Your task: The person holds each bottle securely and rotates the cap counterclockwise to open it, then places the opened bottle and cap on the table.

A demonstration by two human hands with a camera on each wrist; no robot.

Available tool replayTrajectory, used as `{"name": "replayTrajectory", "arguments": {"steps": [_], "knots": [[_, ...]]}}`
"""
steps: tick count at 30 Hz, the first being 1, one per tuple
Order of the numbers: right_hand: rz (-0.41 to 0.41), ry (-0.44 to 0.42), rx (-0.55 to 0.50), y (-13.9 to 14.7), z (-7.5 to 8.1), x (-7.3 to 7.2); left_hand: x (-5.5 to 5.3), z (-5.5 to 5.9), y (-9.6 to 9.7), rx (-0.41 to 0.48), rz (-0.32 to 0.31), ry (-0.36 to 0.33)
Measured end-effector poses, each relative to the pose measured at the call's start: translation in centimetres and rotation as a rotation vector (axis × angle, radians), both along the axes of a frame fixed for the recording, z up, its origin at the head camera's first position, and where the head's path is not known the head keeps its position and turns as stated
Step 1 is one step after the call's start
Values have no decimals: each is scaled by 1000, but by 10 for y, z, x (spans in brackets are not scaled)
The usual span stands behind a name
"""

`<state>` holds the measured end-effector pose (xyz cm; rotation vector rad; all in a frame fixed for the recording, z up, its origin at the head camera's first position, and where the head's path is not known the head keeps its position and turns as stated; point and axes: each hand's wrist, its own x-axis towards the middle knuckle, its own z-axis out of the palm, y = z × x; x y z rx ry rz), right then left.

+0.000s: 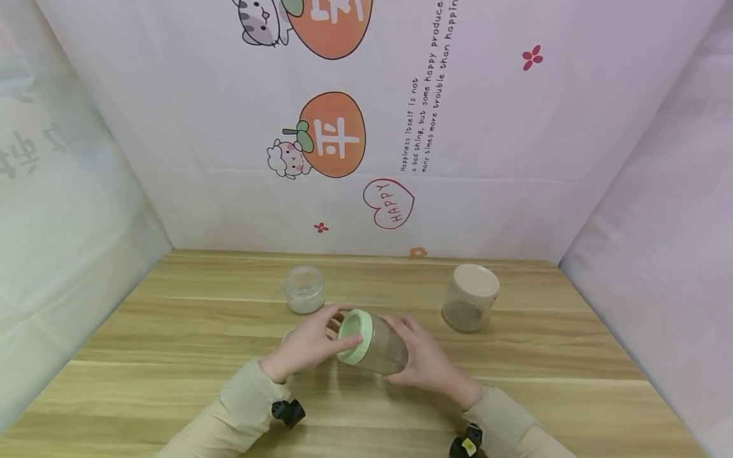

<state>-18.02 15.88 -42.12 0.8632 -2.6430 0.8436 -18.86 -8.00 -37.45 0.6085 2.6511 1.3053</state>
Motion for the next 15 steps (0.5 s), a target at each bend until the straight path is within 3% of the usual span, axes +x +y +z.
{"name": "replayTrajectory", "arguments": {"steps": [3, 6, 10, 15], "knots": [[-2, 2, -2, 0, 0, 0, 1, -2, -2, 45, -25, 12], [-4, 2, -3, 0, 1, 1, 1, -3, -5, 105, -94, 46], [-5, -6, -5, -1, 2, 1, 0, -4, -8, 156, -216, 161], [-5, -7, 2, -1, 2, 1, -2, -6, -9, 130, -293, 285]]}}
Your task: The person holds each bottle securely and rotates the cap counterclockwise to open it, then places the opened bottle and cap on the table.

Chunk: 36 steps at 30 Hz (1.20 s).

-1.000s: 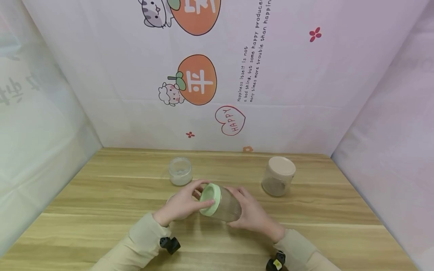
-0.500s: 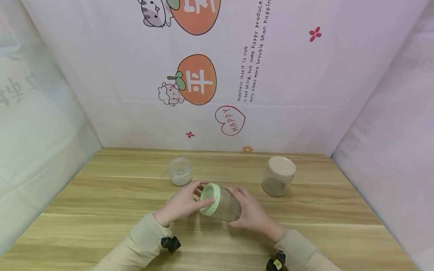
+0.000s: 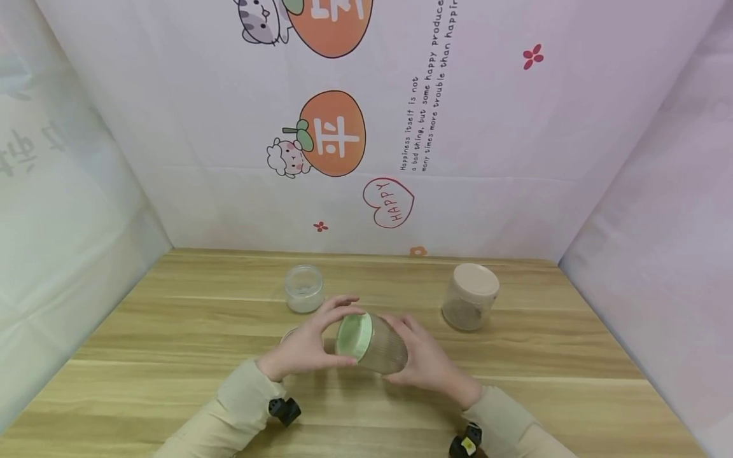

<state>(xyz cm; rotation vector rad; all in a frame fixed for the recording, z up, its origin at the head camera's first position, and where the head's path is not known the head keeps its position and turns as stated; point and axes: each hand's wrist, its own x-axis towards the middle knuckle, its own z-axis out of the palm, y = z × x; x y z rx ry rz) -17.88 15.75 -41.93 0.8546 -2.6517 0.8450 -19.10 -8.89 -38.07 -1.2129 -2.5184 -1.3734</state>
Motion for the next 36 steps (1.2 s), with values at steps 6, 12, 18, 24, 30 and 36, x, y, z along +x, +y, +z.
{"name": "replayTrajectory", "arguments": {"steps": [6, 12, 18, 24, 30, 36], "knots": [[6, -9, -1, 0, 0, 1, 1, -1, -2, -39, -33, 61], [4, -5, 1, -1, 0, 1, 1, -3, -5, -38, -58, 79], [4, -15, 3, -1, 1, 2, 0, -6, -7, -55, -80, 79], [11, -16, 6, 0, 1, 1, 0, -4, -9, -85, -105, 77], [23, -20, 5, 0, 0, 1, 1, -4, -10, -91, -111, 55], [26, -18, 0, 0, 1, 2, 1, -4, -10, -70, -102, 57]]}}
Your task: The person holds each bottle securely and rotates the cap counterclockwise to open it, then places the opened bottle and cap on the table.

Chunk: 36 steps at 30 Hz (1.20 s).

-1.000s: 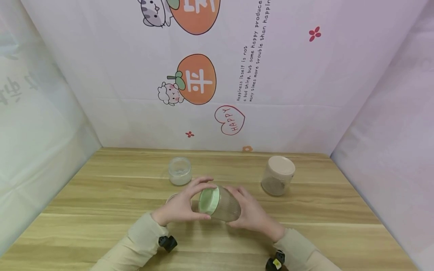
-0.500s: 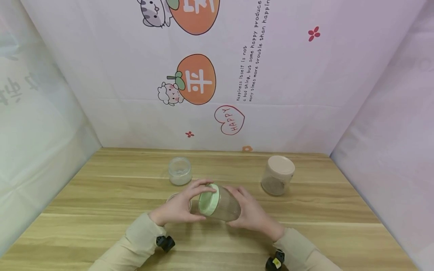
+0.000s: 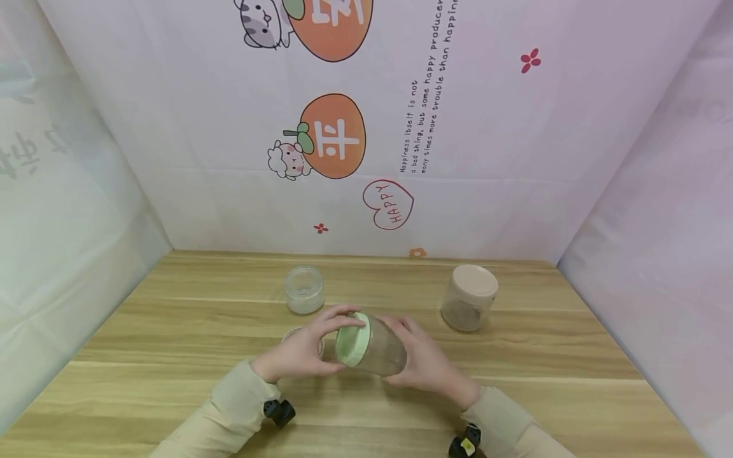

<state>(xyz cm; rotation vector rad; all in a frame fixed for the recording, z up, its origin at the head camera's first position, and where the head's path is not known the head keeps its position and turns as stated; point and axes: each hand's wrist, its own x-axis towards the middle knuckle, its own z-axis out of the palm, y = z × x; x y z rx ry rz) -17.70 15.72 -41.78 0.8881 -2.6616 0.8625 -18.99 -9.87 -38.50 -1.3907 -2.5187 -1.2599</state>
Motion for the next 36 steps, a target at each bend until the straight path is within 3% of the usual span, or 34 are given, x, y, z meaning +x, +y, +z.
{"name": "replayTrajectory", "arguments": {"steps": [9, 15, 36], "knots": [[-1, 41, 15, 0, -1, 0, 0, -1, 0, 33, 9, -93], [5, 37, 17, -1, -1, 0, -2, -1, 1, 40, 10, -109], [-2, 30, 21, -1, 0, 1, -1, -1, 5, 84, 110, -239]]}}
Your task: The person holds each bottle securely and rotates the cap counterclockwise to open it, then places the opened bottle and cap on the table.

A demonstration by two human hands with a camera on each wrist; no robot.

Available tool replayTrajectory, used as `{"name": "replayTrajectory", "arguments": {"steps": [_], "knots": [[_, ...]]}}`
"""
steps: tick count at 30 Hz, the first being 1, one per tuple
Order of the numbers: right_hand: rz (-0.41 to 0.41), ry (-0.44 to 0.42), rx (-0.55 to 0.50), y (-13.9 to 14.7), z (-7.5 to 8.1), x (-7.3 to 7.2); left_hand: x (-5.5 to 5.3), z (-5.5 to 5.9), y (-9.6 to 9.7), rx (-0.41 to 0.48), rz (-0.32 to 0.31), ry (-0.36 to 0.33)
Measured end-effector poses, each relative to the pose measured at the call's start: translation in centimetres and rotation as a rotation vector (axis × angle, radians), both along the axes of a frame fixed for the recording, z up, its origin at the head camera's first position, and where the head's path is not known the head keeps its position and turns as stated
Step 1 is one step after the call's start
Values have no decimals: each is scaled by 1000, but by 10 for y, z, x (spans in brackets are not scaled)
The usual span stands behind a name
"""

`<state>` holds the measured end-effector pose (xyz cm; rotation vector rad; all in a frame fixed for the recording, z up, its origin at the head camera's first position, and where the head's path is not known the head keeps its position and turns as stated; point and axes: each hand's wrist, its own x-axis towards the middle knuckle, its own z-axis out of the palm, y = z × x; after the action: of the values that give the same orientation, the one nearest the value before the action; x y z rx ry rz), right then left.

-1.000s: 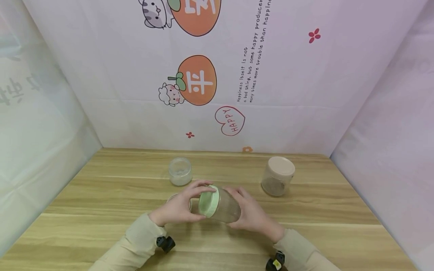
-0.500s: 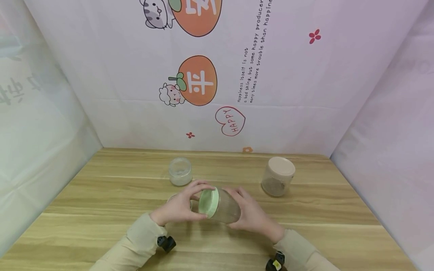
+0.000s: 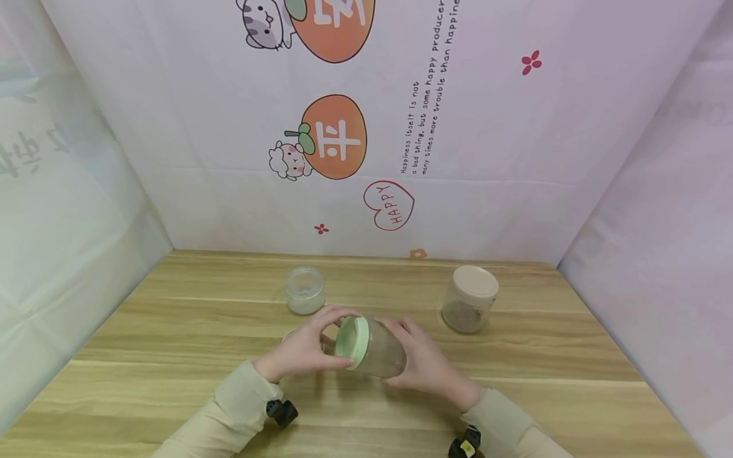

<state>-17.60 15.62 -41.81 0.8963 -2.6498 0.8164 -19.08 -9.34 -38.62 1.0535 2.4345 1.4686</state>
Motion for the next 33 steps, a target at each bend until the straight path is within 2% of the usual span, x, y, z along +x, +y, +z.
{"name": "replayTrajectory", "arguments": {"steps": [4, 8, 13, 23, 33], "knots": [[0, -6, 1, 0, 0, 0, 0, -1, 1, 11, 13, -9], [4, -23, -4, 0, 1, 0, 0, -2, 2, 40, 17, -50], [-2, -30, -3, 0, 1, 0, 0, -2, 4, 36, 66, -92], [-8, -14, -9, 0, 1, 0, 1, 1, 6, -2, 126, -86], [-10, -7, -3, 1, 0, 1, 2, 2, 7, -40, 124, -71]]}}
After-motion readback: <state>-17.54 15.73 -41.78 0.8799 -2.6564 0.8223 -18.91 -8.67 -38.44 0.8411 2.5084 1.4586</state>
